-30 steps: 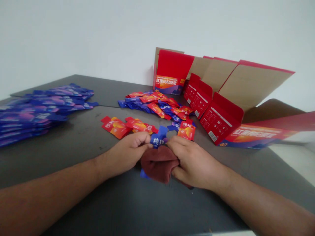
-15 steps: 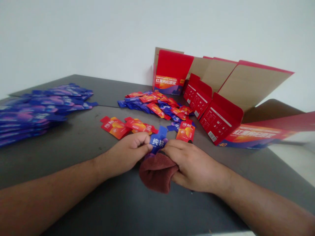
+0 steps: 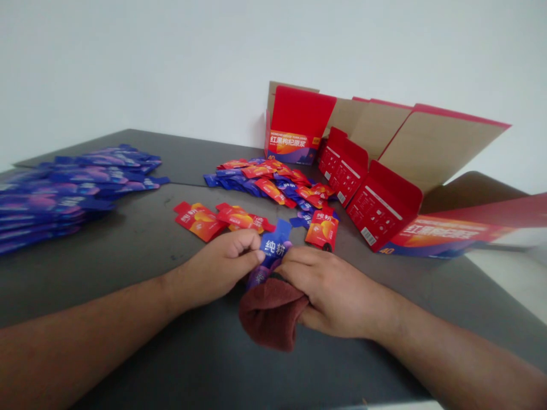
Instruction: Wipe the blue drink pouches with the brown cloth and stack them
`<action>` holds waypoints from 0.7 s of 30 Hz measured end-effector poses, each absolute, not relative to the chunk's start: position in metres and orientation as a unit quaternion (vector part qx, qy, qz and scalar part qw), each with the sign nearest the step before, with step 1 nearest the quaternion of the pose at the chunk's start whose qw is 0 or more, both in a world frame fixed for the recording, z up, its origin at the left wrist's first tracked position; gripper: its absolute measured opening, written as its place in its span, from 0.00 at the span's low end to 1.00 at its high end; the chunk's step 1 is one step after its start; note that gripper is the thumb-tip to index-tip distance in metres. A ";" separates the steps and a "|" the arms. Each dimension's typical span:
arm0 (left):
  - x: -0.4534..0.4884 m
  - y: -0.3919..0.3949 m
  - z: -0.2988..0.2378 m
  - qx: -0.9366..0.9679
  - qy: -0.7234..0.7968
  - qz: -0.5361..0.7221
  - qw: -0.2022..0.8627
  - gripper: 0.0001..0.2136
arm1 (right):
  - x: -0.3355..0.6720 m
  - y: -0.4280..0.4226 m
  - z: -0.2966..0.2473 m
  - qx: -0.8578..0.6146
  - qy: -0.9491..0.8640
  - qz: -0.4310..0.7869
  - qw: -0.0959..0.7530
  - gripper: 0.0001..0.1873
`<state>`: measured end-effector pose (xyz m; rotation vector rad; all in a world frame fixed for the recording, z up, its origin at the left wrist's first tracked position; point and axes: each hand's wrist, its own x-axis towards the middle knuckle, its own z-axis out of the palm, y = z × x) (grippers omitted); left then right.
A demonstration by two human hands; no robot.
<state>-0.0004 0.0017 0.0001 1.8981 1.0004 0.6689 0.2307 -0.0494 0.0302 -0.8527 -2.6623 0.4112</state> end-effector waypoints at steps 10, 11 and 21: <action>0.000 0.000 -0.003 0.717 0.405 0.280 0.494 0.12 | 0.236 -0.041 0.024 -0.420 -0.879 0.087 0.208 0.07; 0.000 0.000 -0.003 0.719 0.410 0.281 0.486 0.12 | 0.234 -0.043 0.025 -0.396 -0.891 0.095 0.198 0.07; 0.002 -0.001 -0.001 0.686 0.436 0.288 0.506 0.11 | 0.232 -0.048 0.027 -0.413 -0.889 0.057 0.189 0.09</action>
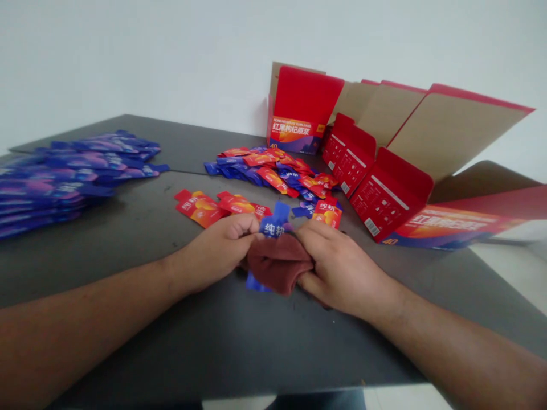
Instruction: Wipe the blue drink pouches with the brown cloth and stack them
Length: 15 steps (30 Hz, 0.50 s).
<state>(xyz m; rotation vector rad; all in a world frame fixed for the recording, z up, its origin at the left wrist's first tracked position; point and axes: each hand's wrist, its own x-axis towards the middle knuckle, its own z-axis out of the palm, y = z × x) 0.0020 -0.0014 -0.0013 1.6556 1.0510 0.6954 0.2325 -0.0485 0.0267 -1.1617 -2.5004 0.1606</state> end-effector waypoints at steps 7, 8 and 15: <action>0.000 0.000 -0.004 0.704 0.426 0.291 0.487 0.12 | 0.231 -0.047 0.026 -0.350 -0.916 0.089 0.176 0.06; -0.001 0.000 -0.003 0.711 0.426 0.291 0.478 0.12 | 0.229 -0.049 0.027 -0.328 -0.925 0.102 0.164 0.07; 0.000 -0.001 -0.002 0.702 0.436 0.285 0.486 0.12 | 0.232 -0.048 0.028 -0.398 -0.898 0.067 0.174 0.09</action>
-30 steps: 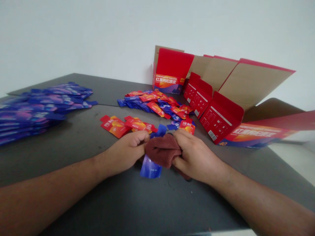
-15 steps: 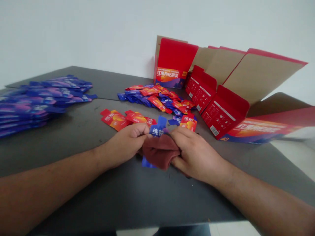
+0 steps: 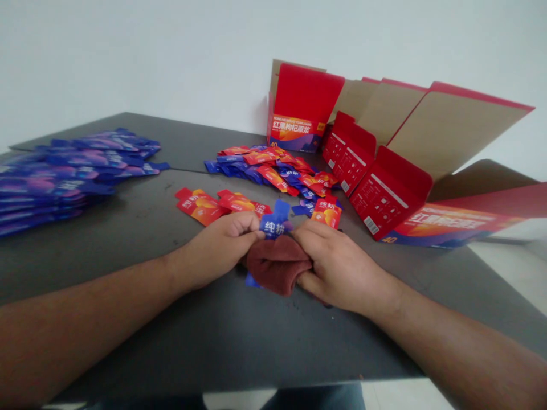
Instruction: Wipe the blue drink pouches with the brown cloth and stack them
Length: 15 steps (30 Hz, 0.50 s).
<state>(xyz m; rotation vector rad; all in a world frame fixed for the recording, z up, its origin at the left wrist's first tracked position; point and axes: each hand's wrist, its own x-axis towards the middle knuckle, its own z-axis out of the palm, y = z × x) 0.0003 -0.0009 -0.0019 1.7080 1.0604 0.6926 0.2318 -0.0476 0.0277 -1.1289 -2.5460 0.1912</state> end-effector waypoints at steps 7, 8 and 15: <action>0.002 -0.002 -0.001 0.704 0.435 0.287 0.482 0.11 | 0.231 -0.047 0.025 -0.352 -0.916 0.086 0.170 0.06; 0.002 -0.002 0.000 0.706 0.436 0.286 0.480 0.11 | 0.230 -0.048 0.026 -0.329 -0.926 0.097 0.158 0.06; 0.001 -0.001 -0.002 0.703 0.434 0.292 0.482 0.12 | 0.234 -0.046 0.028 -0.387 -0.902 0.069 0.177 0.09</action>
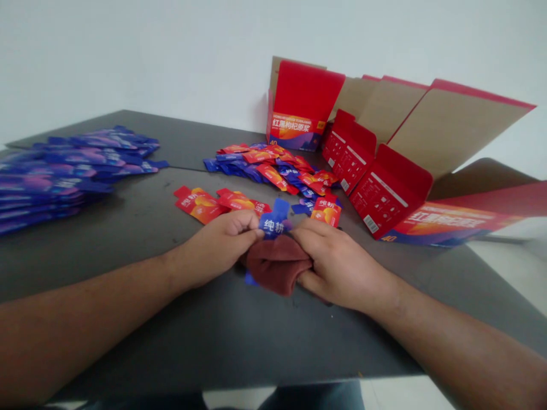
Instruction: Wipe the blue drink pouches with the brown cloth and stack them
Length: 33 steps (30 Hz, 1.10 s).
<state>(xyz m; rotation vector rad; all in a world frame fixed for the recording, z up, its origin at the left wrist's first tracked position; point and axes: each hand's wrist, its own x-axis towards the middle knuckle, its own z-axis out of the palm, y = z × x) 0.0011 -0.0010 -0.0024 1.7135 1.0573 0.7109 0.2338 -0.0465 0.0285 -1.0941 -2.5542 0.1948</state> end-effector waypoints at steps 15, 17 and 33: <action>0.001 0.000 -0.004 0.702 0.432 0.290 0.487 0.12 | 0.234 -0.048 0.031 -0.378 -0.909 0.080 0.160 0.12; 0.002 -0.001 -0.004 0.685 0.428 0.286 0.515 0.12 | 0.237 -0.044 0.030 -0.425 -0.885 0.064 0.176 0.11; 0.002 -0.001 -0.002 0.685 0.426 0.283 0.519 0.12 | 0.237 -0.043 0.029 -0.433 -0.880 0.078 0.181 0.09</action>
